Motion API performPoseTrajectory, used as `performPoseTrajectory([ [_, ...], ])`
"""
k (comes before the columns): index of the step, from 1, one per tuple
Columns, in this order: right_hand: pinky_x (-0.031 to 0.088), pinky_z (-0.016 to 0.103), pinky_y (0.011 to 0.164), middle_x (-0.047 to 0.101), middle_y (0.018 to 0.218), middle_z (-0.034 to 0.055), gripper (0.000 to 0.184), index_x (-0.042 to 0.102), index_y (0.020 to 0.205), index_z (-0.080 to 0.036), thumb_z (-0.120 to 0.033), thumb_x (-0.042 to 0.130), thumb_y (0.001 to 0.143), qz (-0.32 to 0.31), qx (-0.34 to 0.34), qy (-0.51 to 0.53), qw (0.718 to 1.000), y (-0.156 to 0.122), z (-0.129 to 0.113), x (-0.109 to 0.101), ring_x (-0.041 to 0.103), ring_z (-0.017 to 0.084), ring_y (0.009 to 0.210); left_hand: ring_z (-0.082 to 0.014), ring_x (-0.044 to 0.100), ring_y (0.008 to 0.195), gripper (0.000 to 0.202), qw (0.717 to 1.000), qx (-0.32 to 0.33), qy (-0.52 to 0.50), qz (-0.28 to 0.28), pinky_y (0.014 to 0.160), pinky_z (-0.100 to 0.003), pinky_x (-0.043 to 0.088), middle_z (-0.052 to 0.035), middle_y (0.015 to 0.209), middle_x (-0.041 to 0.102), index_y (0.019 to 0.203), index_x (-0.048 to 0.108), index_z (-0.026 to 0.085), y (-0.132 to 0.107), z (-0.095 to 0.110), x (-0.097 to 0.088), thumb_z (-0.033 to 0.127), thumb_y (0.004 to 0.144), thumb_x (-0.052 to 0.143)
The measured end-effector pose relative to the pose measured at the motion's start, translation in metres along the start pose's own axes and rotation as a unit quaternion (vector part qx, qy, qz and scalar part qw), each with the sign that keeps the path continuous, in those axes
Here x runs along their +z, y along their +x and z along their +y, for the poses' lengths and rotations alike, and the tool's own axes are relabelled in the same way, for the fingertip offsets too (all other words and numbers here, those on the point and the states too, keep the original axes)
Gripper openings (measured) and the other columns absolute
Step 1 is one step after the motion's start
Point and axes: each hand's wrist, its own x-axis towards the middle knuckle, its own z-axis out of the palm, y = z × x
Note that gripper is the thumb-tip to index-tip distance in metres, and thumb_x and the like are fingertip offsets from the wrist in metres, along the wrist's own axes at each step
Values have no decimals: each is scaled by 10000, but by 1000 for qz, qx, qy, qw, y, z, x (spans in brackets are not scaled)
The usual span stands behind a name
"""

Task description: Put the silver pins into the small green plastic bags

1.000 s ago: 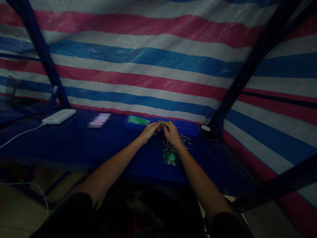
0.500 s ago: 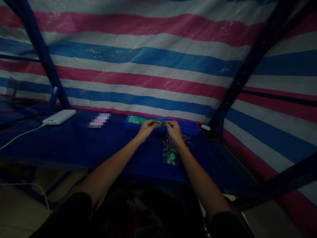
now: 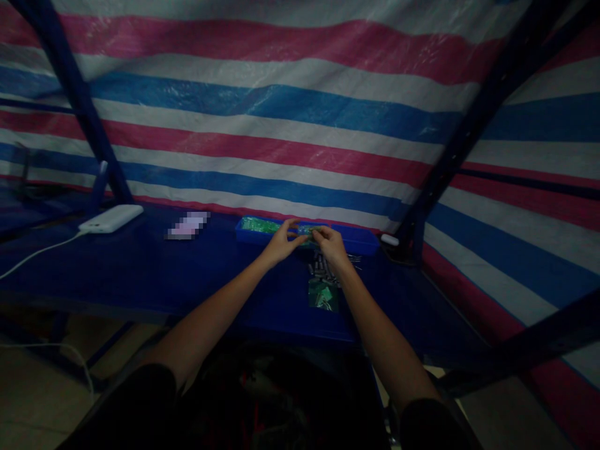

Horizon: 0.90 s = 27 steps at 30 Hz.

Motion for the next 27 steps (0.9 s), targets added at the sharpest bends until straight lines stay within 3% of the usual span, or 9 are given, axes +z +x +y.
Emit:
performPoseTrajectory([
  [3,428,279,696,631,705,1,237,615,731,-159,-366,576,623,-49,-18,10,999,-1,-1,2,561,140,686,-114,563,690,405,999,-36,-7,-29,649,-252,449,-49,893,584,1111,502,149,5,-1,-9,202,720,595],
  [5,430,282,704,637,714,6,240,627,749,-155,-360,569,638,-65,-27,0,998,-2,-1,4,565,143,695,-114,552,654,289,997,-17,50,-53,649,-253,444,-22,773,593,992,564,135,8,1,-18,177,707,592],
  [7,429,283,702,642,720,13,243,636,751,-153,-364,556,661,-60,-40,-31,997,-2,0,4,568,149,700,-121,555,672,178,993,12,106,-43,675,-257,444,-17,742,603,884,594,138,11,5,-27,175,710,580],
  [15,431,292,678,653,741,35,291,651,767,-155,-409,524,704,-5,-55,-126,991,2,9,0,574,166,696,-136,579,691,116,965,5,217,151,691,-246,449,-26,751,643,823,603,156,18,5,-65,203,750,525],
  [18,426,284,660,649,734,36,299,653,770,-151,-410,516,710,-8,-51,-139,989,1,7,0,569,162,685,-143,589,711,139,952,2,239,191,705,-245,450,-37,781,655,850,604,157,19,0,-73,210,762,509],
  [21,418,268,640,642,713,20,286,650,764,-159,-401,507,713,-14,-45,-149,988,-1,6,0,559,149,666,-148,594,742,158,947,-2,259,188,723,-243,447,-41,822,663,871,607,164,19,-6,-75,210,767,497],
  [27,407,260,619,632,691,14,293,648,758,-158,-408,501,718,-11,-41,-159,986,0,7,0,545,143,648,-153,597,756,214,946,15,309,98,706,-234,430,-31,813,666,893,625,187,20,-16,-71,159,761,458],
])
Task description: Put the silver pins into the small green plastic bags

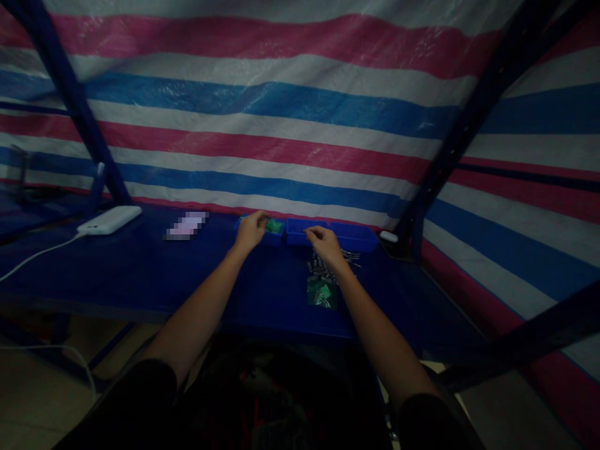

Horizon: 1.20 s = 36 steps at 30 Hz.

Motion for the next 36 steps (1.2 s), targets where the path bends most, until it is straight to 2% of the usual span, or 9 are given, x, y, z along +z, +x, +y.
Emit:
performPoseTrajectory([
  [4,407,259,618,636,696,17,274,648,748,-159,-389,502,721,-5,-1,-5,1000,-1,-1,0,547,145,652,-157,596,728,220,1000,-17,23,1,680,-242,424,-30,781,662,918,622,204,-1,-2,3,178,756,476],
  [9,413,258,620,636,692,15,276,651,752,-160,-385,494,729,-13,-3,-7,1000,-3,-4,-1,550,146,660,-184,596,703,209,997,-21,63,-41,652,-267,417,-48,764,669,907,642,209,-1,-2,1,257,743,520],
  [16,422,277,653,636,707,16,265,653,763,-166,-378,498,729,-27,9,-6,1000,-2,-2,-1,561,153,668,-209,600,726,247,992,-25,103,-72,647,-286,402,-63,764,667,847,664,223,1,-2,-4,398,763,512],
  [23,422,272,651,641,714,12,258,650,761,-174,-380,498,742,-39,8,-13,999,-2,-3,0,568,153,688,-297,581,838,261,978,-103,165,-78,810,-480,344,-105,828,680,810,684,234,3,3,0,441,722,551],
  [28,423,271,641,632,690,15,244,647,760,-166,-363,503,750,-53,18,-18,998,-2,-2,1,570,150,667,-334,579,869,294,971,-122,181,-101,811,-514,332,-128,792,664,722,679,212,8,3,1,475,719,548],
  [30,415,264,619,616,657,11,247,643,753,-161,-363,501,755,-65,23,-27,997,-3,-4,1,555,143,634,-334,573,890,311,971,-125,176,-102,814,-507,333,-128,807,662,758,664,208,7,3,0,490,726,536],
  [32,409,255,608,611,658,9,239,639,758,-155,-349,500,759,-79,27,-31,996,-4,-6,1,545,134,622,-324,565,910,331,972,-125,177,-93,826,-504,327,-117,847,663,869,632,214,3,6,-1,495,745,510],
  [36,401,235,601,607,668,6,229,630,776,-148,-333,496,767,-103,29,-26,994,-5,-10,-1,535,120,625,-296,531,974,293,972,-114,195,-71,835,-471,325,-99,971,629,982,567,220,-9,19,-1,417,787,472],
])
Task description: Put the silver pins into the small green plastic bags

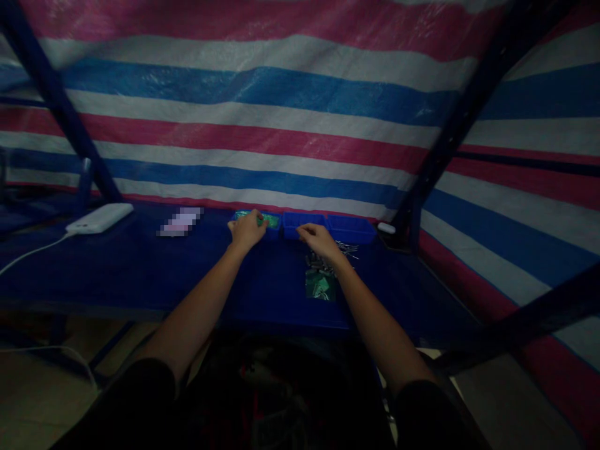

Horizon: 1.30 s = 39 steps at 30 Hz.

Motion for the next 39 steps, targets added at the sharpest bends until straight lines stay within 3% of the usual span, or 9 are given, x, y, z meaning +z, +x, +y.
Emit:
performPoseTrajectory([
  [8,394,228,588,603,670,6,228,626,805,-146,-332,498,775,-4,11,6,1000,0,-1,0,536,115,620,-305,492,980,165,997,46,24,52,832,-470,305,-106,977,573,833,616,184,-13,8,-1,297,771,513],
  [13,389,226,576,595,646,-1,215,626,792,-144,-323,508,764,-4,10,19,1000,0,-4,-4,522,108,593,-224,538,875,193,982,138,-66,114,730,-330,391,-122,1011,534,931,579,151,-24,28,-2,260,802,485],
  [14,390,223,575,595,646,-3,203,625,783,-145,-313,514,758,-1,8,28,1000,1,-4,-7,520,106,592,-195,548,822,181,974,185,-96,92,698,-301,397,-102,951,556,922,575,152,-30,36,0,251,818,465],
  [17,399,217,562,592,638,-7,175,616,771,-150,-297,528,740,39,26,68,997,3,0,-21,527,107,594,-127,534,593,232,924,329,-161,-108,573,-245,380,-7,653,563,915,571,168,-58,61,7,326,861,410],
  [19,402,216,536,582,622,-5,182,608,780,-150,-311,533,738,80,57,89,991,5,6,-31,529,109,577,-128,558,649,279,872,415,-161,-202,593,-237,388,-3,724,583,923,586,196,-78,73,10,422,831,452],
  [22,390,208,501,570,602,-4,194,602,775,-147,-323,524,746,121,79,90,985,5,13,-40,520,105,545,-173,571,823,467,835,477,-128,-241,680,-260,409,-26,974,562,994,584,237,-95,77,11,579,677,576],
  [26,385,201,506,560,589,-10,170,606,759,-145,-289,517,754,122,91,67,986,5,16,-38,513,95,533,-189,548,902,584,826,466,-152,-278,738,-261,414,-45,1005,545,1067,547,212,-88,70,14,544,601,666],
  [32,385,204,516,583,617,-3,179,622,802,-145,-288,520,767,80,76,33,993,6,15,-29,530,103,554,-103,480,591,267,857,321,-286,-285,547,-215,360,22,657,511,806,565,146,-63,60,24,343,659,669],
  [39,313,186,398,503,444,-33,383,609,850,-123,-452,413,846,28,106,59,992,1,4,-25,435,72,368,-61,358,538,181,848,194,-478,-124,504,-185,294,61,618,376,691,392,171,-23,48,13,247,727,552],
])
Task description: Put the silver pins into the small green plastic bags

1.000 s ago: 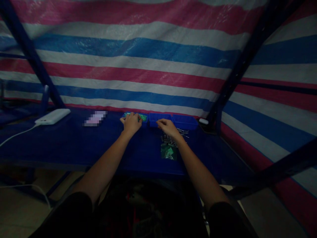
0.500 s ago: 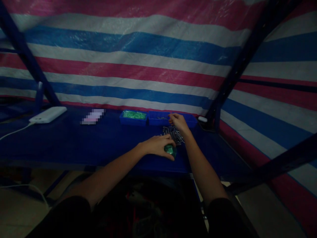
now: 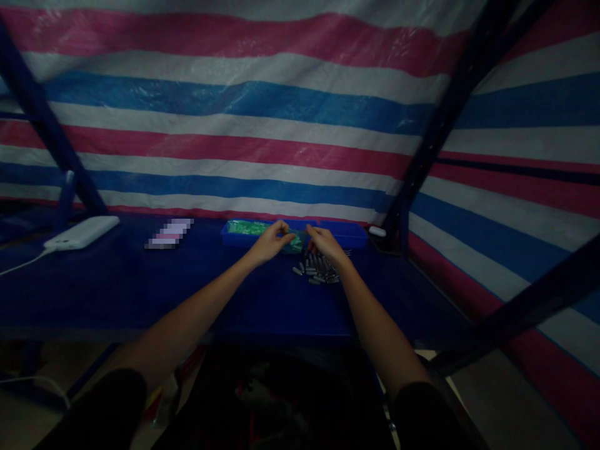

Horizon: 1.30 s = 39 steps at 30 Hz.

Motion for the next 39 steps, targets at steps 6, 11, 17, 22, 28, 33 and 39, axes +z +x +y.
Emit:
performPoseTrajectory([
  [6,252,163,324,478,381,-58,366,554,763,-153,-505,466,810,-80,12,85,993,-5,-4,14,385,52,291,-58,283,422,141,1000,-16,-15,-1,437,-190,210,88,512,315,788,361,202,5,-24,-7,287,810,471],
  [11,268,151,316,504,386,-64,247,462,634,-175,-352,595,743,-92,18,106,990,-9,-5,21,427,56,290,-71,322,404,134,998,-26,61,22,430,-201,208,82,473,345,861,412,198,-12,-27,-3,326,833,439],
  [17,298,162,340,485,375,-73,276,434,615,-183,-376,618,685,-44,-24,114,992,-9,-2,28,414,60,302,-84,342,419,151,984,16,176,29,454,-214,236,80,456,341,873,496,176,-15,-19,-9,311,831,443],
  [22,276,170,357,450,374,-82,310,425,578,-184,-409,632,635,-39,-58,119,990,-8,0,27,379,54,322,-84,344,432,170,982,20,184,27,458,-209,238,76,465,347,769,480,173,-13,-20,-11,323,832,433],
  [28,263,170,398,453,420,-88,198,498,665,-175,-288,627,567,-72,-41,155,985,-9,-4,24,448,71,395,-86,358,446,148,981,26,181,61,471,-212,249,69,490,350,798,490,166,-15,-19,-11,295,838,430],
  [33,249,176,387,459,403,-85,127,505,655,-181,-246,578,573,-52,-30,150,987,-9,-4,27,418,69,374,-89,365,443,161,979,32,193,58,474,-215,257,70,485,362,841,510,166,-16,-18,-12,309,840,435],
  [39,251,179,371,441,367,-93,97,477,623,-194,-259,546,603,-41,-42,155,986,-7,-1,30,388,66,331,-90,378,452,168,978,36,197,58,468,-211,254,65,495,373,850,521,169,-16,-15,-12,309,843,430],
])
